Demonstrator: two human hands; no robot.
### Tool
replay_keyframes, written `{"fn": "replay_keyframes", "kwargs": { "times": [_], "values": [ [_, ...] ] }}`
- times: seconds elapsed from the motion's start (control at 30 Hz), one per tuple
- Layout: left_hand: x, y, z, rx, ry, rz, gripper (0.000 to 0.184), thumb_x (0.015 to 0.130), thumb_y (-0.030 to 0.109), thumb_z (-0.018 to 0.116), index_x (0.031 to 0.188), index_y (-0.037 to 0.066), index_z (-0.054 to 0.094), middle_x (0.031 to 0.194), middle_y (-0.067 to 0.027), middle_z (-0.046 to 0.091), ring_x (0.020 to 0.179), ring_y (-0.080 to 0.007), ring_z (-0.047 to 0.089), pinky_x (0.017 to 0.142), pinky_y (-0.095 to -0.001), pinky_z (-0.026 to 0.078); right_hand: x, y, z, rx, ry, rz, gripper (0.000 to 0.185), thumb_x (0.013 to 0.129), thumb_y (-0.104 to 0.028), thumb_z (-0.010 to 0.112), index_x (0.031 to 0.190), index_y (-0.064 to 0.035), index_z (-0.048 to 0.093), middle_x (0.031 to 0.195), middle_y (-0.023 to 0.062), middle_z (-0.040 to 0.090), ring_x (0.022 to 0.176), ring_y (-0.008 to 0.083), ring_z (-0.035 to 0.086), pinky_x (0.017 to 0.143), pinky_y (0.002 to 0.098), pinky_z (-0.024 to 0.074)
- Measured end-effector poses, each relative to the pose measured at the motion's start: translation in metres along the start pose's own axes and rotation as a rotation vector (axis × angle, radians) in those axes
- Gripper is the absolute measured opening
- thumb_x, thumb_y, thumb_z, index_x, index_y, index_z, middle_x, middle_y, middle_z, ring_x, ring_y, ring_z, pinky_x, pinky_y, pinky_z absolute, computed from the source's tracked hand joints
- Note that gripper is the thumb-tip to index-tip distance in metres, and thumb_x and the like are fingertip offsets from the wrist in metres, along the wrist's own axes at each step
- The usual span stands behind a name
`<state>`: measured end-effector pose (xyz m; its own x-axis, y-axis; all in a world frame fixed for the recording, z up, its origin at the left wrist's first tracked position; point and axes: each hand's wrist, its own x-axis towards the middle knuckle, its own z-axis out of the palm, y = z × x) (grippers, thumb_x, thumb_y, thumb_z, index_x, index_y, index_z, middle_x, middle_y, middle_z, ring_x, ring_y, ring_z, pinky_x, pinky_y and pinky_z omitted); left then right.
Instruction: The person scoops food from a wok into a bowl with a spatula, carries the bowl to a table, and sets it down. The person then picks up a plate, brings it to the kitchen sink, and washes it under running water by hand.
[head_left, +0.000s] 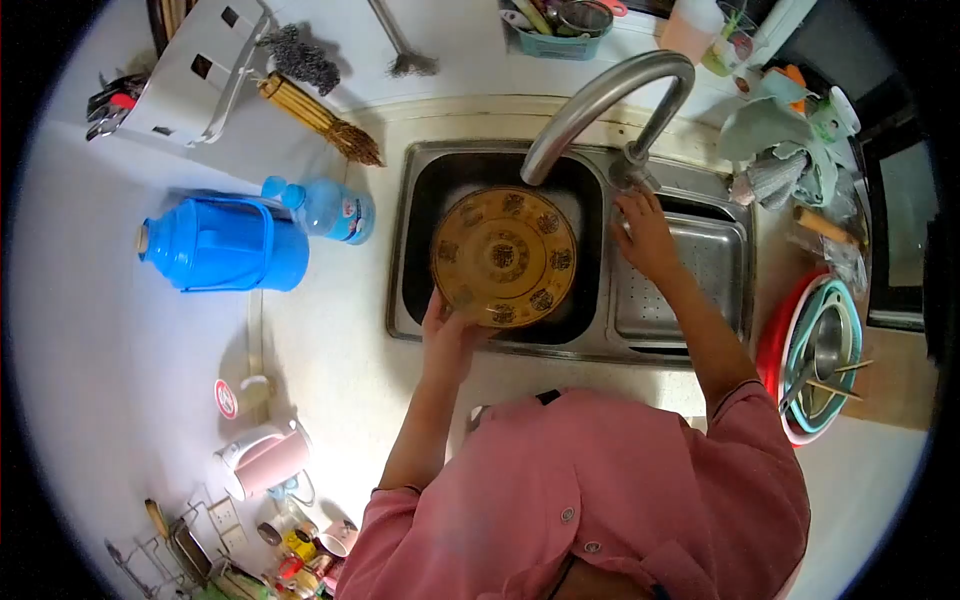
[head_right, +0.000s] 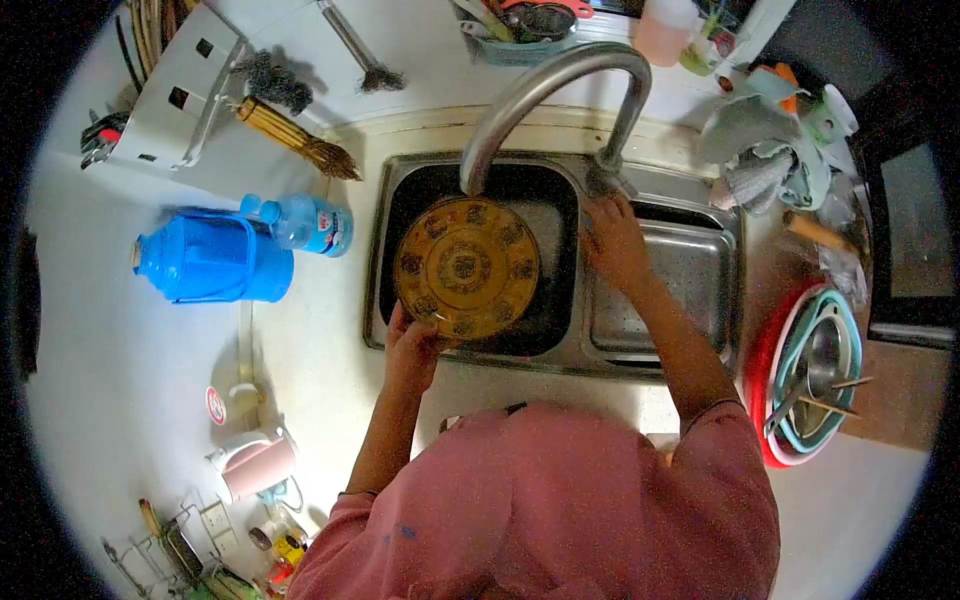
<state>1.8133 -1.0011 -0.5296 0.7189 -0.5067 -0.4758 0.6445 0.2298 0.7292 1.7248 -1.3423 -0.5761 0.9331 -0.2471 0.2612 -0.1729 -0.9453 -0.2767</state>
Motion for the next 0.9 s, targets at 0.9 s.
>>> {"fn": "replay_keyframes", "kwargs": {
  "times": [0.9],
  "values": [
    [0.039, -0.054, -0.021, -0.036, 0.137, 0.042, 0.056, 0.085, -0.004, 0.049, 0.139, 0.012, 0.041, 0.132, -0.0171, 0.054, 0.114, -0.0354, 0.06, 0.081, -0.0471, 0.062, -0.031, 0.006, 0.032, 0.429, 0.107, 0.083, 0.071, 0.094, -0.019, 0.062, 0.153, -0.0058, 0.025, 0.161, 0.0178, 0.017, 0.148, 0.0358, 0.016, 0.115, 0.0421, 0.0276]
  ]
}}
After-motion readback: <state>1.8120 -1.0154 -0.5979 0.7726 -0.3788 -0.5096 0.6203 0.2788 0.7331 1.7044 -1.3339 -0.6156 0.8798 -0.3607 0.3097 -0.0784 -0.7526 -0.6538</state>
